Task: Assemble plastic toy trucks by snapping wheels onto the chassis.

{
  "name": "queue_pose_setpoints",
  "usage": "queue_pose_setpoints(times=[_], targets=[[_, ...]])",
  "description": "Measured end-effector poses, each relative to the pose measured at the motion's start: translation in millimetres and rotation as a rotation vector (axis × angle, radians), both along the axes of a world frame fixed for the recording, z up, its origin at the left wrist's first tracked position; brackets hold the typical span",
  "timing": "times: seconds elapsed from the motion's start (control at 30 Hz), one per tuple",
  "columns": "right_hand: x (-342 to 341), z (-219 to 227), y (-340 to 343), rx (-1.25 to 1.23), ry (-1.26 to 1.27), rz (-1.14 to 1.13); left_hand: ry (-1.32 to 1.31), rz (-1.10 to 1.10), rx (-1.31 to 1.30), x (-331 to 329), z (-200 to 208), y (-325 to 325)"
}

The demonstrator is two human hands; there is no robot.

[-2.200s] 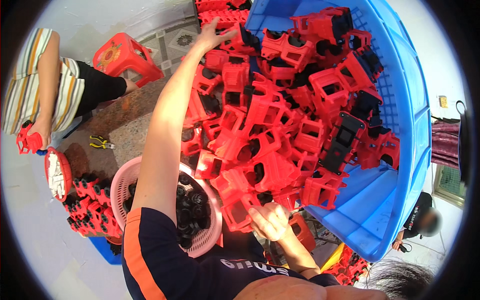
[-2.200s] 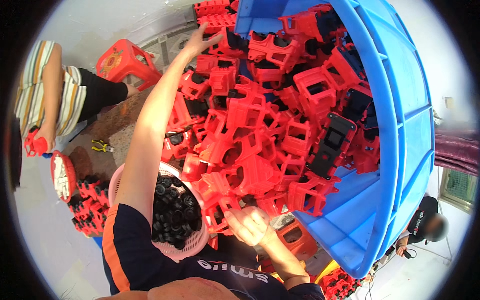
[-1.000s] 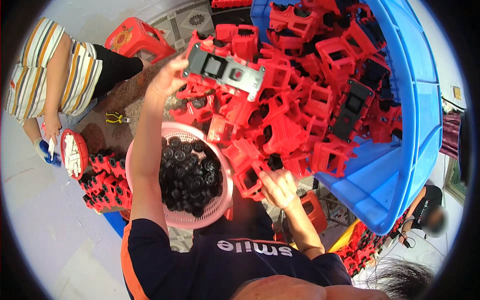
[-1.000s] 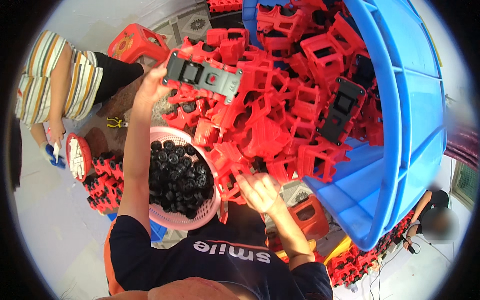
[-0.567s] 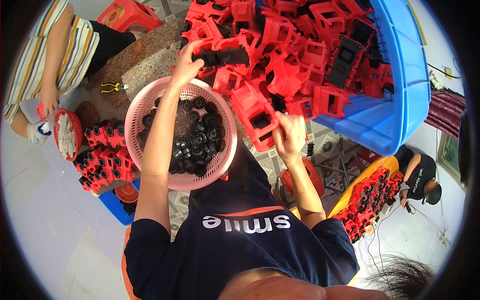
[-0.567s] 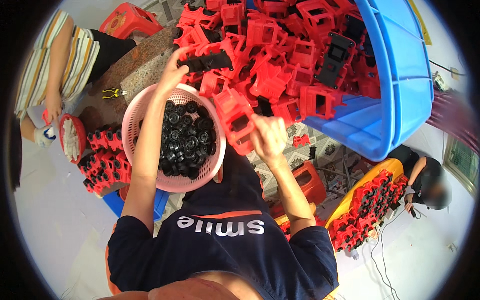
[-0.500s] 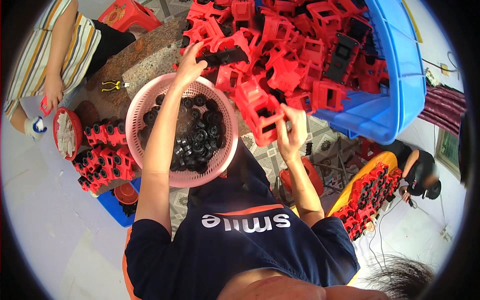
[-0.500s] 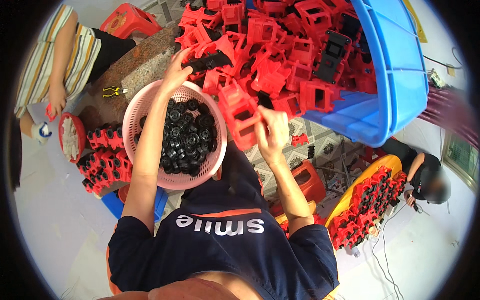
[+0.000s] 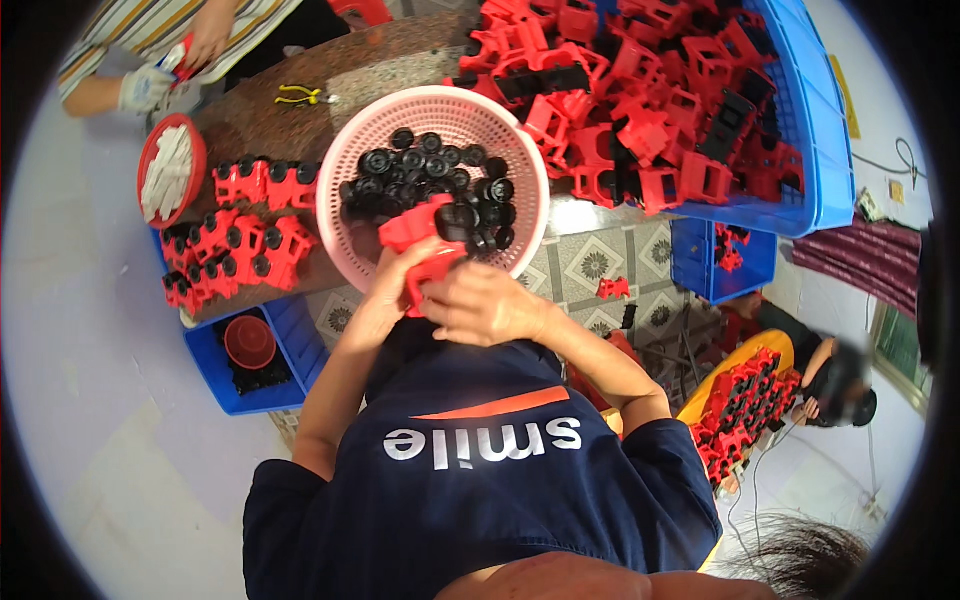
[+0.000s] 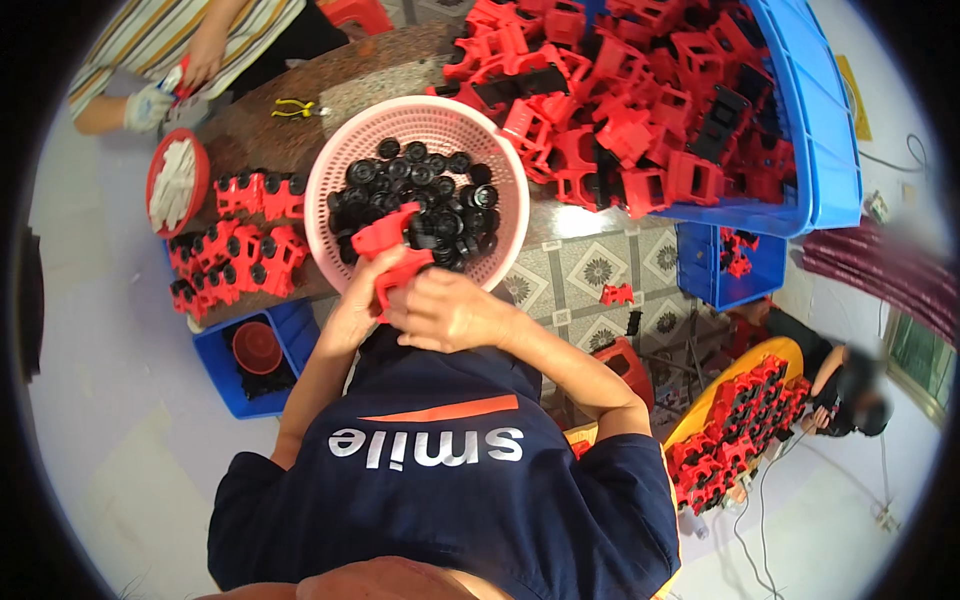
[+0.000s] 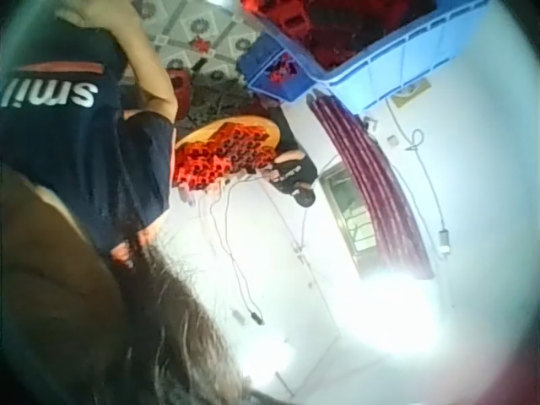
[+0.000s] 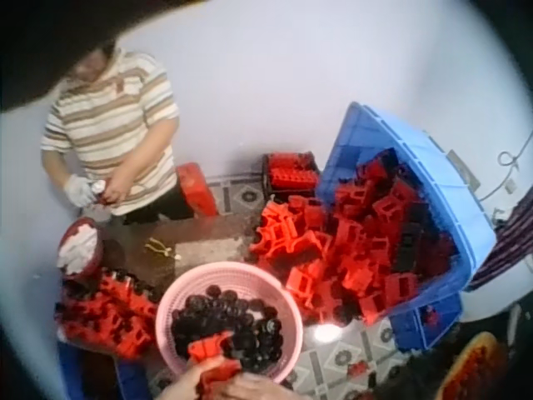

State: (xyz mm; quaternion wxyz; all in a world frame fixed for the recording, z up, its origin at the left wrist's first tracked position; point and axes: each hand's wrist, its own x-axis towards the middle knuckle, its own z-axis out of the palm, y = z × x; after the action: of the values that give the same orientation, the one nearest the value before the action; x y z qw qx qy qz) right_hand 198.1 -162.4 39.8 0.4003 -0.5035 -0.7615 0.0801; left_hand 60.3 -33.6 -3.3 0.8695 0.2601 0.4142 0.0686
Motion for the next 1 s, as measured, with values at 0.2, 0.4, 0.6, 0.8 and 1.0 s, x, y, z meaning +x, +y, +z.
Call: queue_pose_setpoints(times=[0.2, 0.4, 0.6, 0.8, 1.0], targets=[[46.3, -149.5, 87.9, -0.318, 0.332, -0.715, -0.062, 0.278, -0.042, -100.5, -33.3, 25.0], [50.4, -236.1, 131.8, -0.845, 0.007, -0.635, -0.076, 0.422, 0.083, -103.6, -14.9, 28.6], [59.4, -221.1, 128.8, -0.651, 0.227, -0.678, -0.087, 0.377, 0.209, -67.0, 3.4, 41.2], [29.6, -28.7, 95.5, -0.483, 1.243, -0.335, -0.099, 0.338, 0.284, -48.3, 13.1, 49.3], [3.0, -6.1, 81.8, -0.504, 0.972, -0.347, -0.154, 0.206, 0.356, -35.6, 11.4, 48.3]])
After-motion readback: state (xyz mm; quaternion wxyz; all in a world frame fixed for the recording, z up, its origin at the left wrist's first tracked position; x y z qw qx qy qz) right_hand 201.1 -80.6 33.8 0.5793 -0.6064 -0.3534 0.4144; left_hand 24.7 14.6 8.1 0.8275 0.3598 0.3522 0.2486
